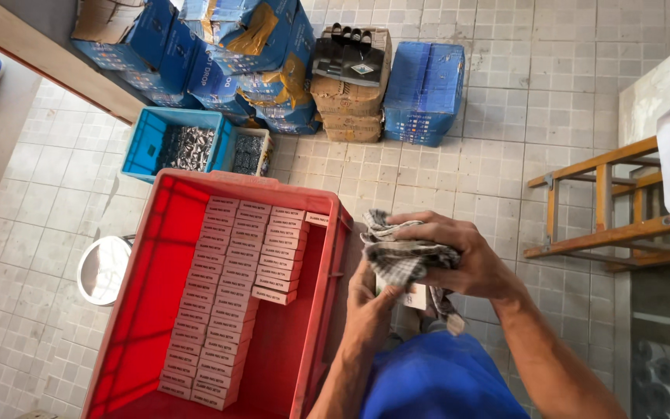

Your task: The person repeatedly picks up small white boxes from a cardboard source box, wipes them with a cloth, and places them into a red plastic crate. The person arranges the cleaned boxes in neat rows inside the crate.

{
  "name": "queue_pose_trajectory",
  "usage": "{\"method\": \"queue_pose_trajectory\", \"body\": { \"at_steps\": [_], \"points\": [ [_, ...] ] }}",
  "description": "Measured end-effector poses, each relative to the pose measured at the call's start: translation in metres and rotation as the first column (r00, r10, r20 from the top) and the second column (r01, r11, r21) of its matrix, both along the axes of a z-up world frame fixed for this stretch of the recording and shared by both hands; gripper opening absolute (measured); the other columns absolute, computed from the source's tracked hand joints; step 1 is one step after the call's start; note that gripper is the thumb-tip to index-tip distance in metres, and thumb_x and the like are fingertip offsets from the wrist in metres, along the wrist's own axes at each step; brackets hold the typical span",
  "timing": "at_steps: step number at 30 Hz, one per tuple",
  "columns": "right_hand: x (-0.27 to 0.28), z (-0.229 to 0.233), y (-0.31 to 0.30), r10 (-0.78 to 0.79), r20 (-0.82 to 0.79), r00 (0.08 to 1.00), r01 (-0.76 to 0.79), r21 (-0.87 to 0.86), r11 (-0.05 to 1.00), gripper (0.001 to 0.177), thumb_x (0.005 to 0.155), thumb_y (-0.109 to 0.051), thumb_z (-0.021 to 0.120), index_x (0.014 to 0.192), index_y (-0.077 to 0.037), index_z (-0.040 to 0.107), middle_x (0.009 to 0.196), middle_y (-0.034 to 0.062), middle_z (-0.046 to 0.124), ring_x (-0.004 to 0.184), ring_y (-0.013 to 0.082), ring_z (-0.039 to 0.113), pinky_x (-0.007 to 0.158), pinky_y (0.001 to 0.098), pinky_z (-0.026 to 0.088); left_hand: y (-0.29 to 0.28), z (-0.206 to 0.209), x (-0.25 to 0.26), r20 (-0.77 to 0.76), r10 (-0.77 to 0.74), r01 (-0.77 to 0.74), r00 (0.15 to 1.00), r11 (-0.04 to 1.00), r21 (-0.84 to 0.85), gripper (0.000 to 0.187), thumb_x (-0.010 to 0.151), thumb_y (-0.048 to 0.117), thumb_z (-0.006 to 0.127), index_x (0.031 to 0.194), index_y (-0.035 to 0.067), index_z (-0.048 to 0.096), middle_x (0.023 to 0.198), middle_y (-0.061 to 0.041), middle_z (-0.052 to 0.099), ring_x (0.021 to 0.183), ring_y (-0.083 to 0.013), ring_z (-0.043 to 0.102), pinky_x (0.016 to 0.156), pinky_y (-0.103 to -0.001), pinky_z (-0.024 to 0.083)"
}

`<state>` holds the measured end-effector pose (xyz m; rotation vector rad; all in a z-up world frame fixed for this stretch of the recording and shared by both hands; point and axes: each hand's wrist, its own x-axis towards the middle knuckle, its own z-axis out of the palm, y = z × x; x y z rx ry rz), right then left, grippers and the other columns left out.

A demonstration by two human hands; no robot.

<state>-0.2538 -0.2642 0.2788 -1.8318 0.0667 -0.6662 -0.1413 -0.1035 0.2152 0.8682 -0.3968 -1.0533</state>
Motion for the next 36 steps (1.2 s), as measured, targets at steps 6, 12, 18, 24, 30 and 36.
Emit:
{"method": "queue_pose_trajectory", "body": {
  "at_steps": [6,12,18,24,30,36],
  "points": [
    [0.008,-0.055,0.023,-0.548,0.099,0.831,0.556,-0.176,0.812,0.019,0.090,-0.020,0.082,0.101,-0.007,0.074,0.084,0.0047,0.074,0.064,0.0141,0.065,0.058,0.0313,0.052,0.011,0.002,-0.005,-0.059,-0.162,0.172,0.985,0.951,0.257,0.044,0.093,0.026,0.080,0.128,0.002,0.069,0.106,-0.008,0.080,0.088,-0.0127,0.073,0.077,-0.028,0.059],
    [0.001,-0.083,0.092,-0.477,0.353,0.805,0.569,-0.233,0.788,0.064,0.098,-0.055,0.067,0.134,-0.002,0.060,0.141,0.0234,0.063,0.134,0.0510,0.063,0.118,0.0637,0.051,-0.008,-0.011,0.011,-0.687,0.239,-0.062,0.686,0.960,0.273,0.061,0.107,0.047,0.054,0.143,-0.001,0.066,0.128,-0.022,0.073,0.116,-0.0341,0.070,0.104,-0.046,0.056],
    [0.009,-0.065,0.068,-0.352,0.460,0.815,0.540,-0.383,0.750,0.034,0.092,-0.048,0.078,0.112,-0.022,0.087,0.135,0.0264,0.064,0.115,0.0536,0.067,0.101,0.0606,0.055,-0.001,0.017,-0.004,-0.547,-0.062,0.177,0.835,0.971,0.161,0.060,0.100,0.044,0.071,0.133,-0.006,0.064,0.116,-0.026,0.072,0.113,-0.0365,0.071,0.103,-0.052,0.057],
    [-0.009,-0.042,0.048,-0.342,0.338,0.877,0.432,-0.244,0.868,0.037,0.107,-0.039,0.059,0.114,-0.004,0.068,0.096,0.0160,0.068,0.077,0.0283,0.067,0.069,0.0371,0.054,-0.006,0.014,-0.014,-0.590,-0.219,0.244,0.777,0.969,-0.038,0.024,0.099,0.001,0.067,0.123,-0.004,0.066,0.111,-0.010,0.069,0.099,-0.0150,0.065,0.090,-0.026,0.057],
    [-0.001,-0.069,0.066,-0.288,0.233,0.929,0.368,-0.497,0.786,0.044,0.112,-0.048,0.046,0.132,-0.014,0.065,0.138,0.0207,0.059,0.127,0.0436,0.057,0.107,0.0583,0.053,0.007,-0.024,-0.002,-0.687,-0.242,0.278,0.685,0.959,-0.061,0.073,0.105,0.067,0.047,0.144,0.008,0.059,0.133,-0.018,0.066,0.115,-0.0261,0.069,0.090,-0.034,0.064],
    [0.004,-0.079,0.025,-0.606,0.007,0.795,0.580,-0.303,0.757,0.054,0.098,-0.004,0.069,0.149,-0.004,0.052,0.144,0.0262,0.059,0.134,0.0449,0.060,0.113,0.0559,0.059,0.011,-0.021,-0.018,-0.381,-0.209,0.246,0.901,0.968,0.048,0.063,0.101,0.055,0.061,0.141,0.007,0.053,0.111,-0.011,0.061,0.089,-0.0195,0.059,0.072,-0.032,0.053]
  ]
}}
